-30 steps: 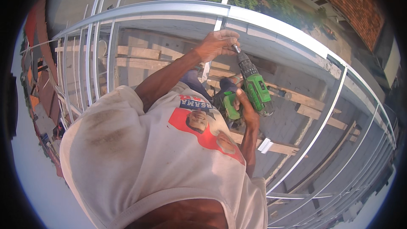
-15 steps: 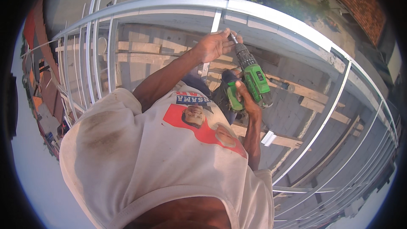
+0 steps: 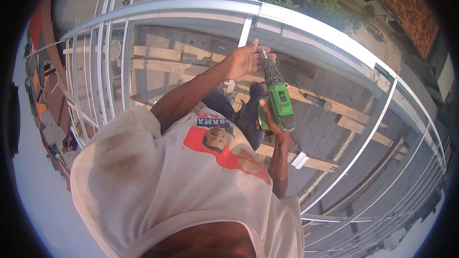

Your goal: The person positions long white metal bars onto a curved metal frame and secures them using a green cordless drill. The person repeatedly aligns the bars and drives screws to attach them to the frame.

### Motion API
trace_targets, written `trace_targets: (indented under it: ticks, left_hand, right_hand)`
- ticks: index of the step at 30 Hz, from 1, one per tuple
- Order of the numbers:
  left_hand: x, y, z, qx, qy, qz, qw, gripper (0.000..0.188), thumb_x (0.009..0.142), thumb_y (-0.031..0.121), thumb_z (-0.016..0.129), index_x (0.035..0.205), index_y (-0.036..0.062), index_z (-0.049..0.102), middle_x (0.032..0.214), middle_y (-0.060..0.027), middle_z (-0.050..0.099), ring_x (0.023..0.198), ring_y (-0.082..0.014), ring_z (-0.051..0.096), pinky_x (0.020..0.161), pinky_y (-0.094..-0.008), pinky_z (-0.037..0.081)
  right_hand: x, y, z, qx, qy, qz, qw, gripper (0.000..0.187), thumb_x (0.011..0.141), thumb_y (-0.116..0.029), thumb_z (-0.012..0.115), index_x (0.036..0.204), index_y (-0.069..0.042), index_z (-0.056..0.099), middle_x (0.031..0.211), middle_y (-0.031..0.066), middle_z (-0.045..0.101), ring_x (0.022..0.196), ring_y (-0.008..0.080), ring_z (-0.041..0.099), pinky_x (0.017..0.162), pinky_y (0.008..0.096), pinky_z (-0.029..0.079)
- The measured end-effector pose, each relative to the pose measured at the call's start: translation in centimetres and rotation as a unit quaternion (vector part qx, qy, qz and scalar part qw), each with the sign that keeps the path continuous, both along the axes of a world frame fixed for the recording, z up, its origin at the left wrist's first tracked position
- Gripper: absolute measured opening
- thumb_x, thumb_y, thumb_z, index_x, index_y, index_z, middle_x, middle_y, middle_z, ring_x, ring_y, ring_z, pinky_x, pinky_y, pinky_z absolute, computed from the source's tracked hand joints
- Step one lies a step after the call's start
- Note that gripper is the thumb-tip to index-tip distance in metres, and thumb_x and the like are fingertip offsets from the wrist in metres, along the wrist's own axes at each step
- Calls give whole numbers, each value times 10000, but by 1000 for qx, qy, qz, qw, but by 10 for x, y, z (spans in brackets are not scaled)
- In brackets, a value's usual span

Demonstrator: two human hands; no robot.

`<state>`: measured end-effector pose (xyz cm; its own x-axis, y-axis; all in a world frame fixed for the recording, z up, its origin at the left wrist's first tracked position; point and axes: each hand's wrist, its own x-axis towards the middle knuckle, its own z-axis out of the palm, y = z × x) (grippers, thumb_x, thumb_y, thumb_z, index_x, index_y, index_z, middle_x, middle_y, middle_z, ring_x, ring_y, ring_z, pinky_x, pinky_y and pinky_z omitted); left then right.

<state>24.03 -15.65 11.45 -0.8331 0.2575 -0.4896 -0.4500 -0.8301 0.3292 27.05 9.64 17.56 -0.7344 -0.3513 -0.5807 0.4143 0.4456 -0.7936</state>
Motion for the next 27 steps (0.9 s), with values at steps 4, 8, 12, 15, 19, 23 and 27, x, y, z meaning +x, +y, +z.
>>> trace_targets:
  ticks: [4, 8, 12, 15, 19, 23, 27]
  left_hand:
    - [-28, -26, -20, -363, -27, -81, 928, 524, 1015, 437, 636, 1330, 26, 554, 1321, -181, 636, 1231, -301, 609, 1083, -444, 470]
    - [-82, -76, -72, -820, 87, -107, 555, 735, 858, 393, 805, 1395, -14, 513, 1383, -243, 550, 1287, -398, 541, 1106, -492, 437]
    - [-150, -110, -108, -862, 179, -186, 436, 896, 802, 463, 823, 1489, 32, 443, 1456, -235, 489, 1393, -395, 439, 1159, -509, 367]
    - [-197, -116, -109, -828, 225, -327, 395, 1101, 665, 565, 866, 1533, 66, 408, 1489, -228, 497, 1397, -402, 462, 1175, -516, 358]
    - [-250, -105, -129, -731, 278, -460, 421, 1072, 632, 471, 907, 1495, 31, 447, 1453, -242, 549, 1332, -397, 542, 1124, -476, 422]
    - [-277, -104, -154, -646, 297, -506, 488, 1024, 588, 382, 958, 1400, -69, 526, 1324, -283, 634, 1230, -390, 625, 1043, -432, 489]
    - [-287, -96, -163, -608, 275, -551, 501, 939, 579, 349, 955, 1320, -91, 582, 1264, -285, 664, 1167, -385, 656, 1000, -430, 509]
  right_hand:
    - [-3, 2, -8, -15, -48, -33, 998, 409, 893, -423, 815, 1062, -65, 710, 780, -25, 610, 651, 114, 534, 596, 325, 455]
    - [4, 12, -31, 4, -50, -99, 994, 437, 885, -451, 816, 1042, -59, 702, 776, -22, 611, 658, 99, 535, 600, 313, 452]
    - [3, 23, -55, 4, -48, -137, 989, 368, 905, -314, 812, 1109, -47, 661, 727, -26, 578, 613, 81, 523, 554, 277, 420]
    - [4, 27, -65, -6, -51, -169, 984, 364, 910, -223, 815, 1165, -41, 629, 688, -26, 545, 580, 76, 508, 519, 262, 399]
    - [20, 47, -82, -19, -80, -233, 969, 378, 912, -208, 809, 1185, -34, 612, 677, -19, 526, 558, 92, 507, 509, 271, 396]
    - [21, 46, -82, -68, -82, -283, 953, 409, 921, -202, 788, 1226, -24, 583, 661, 7, 517, 543, 115, 503, 508, 285, 390]
    - [16, 42, -75, -119, -72, -347, 927, 413, 927, -188, 759, 1238, -5, 559, 651, 11, 482, 529, 124, 471, 521, 294, 385]
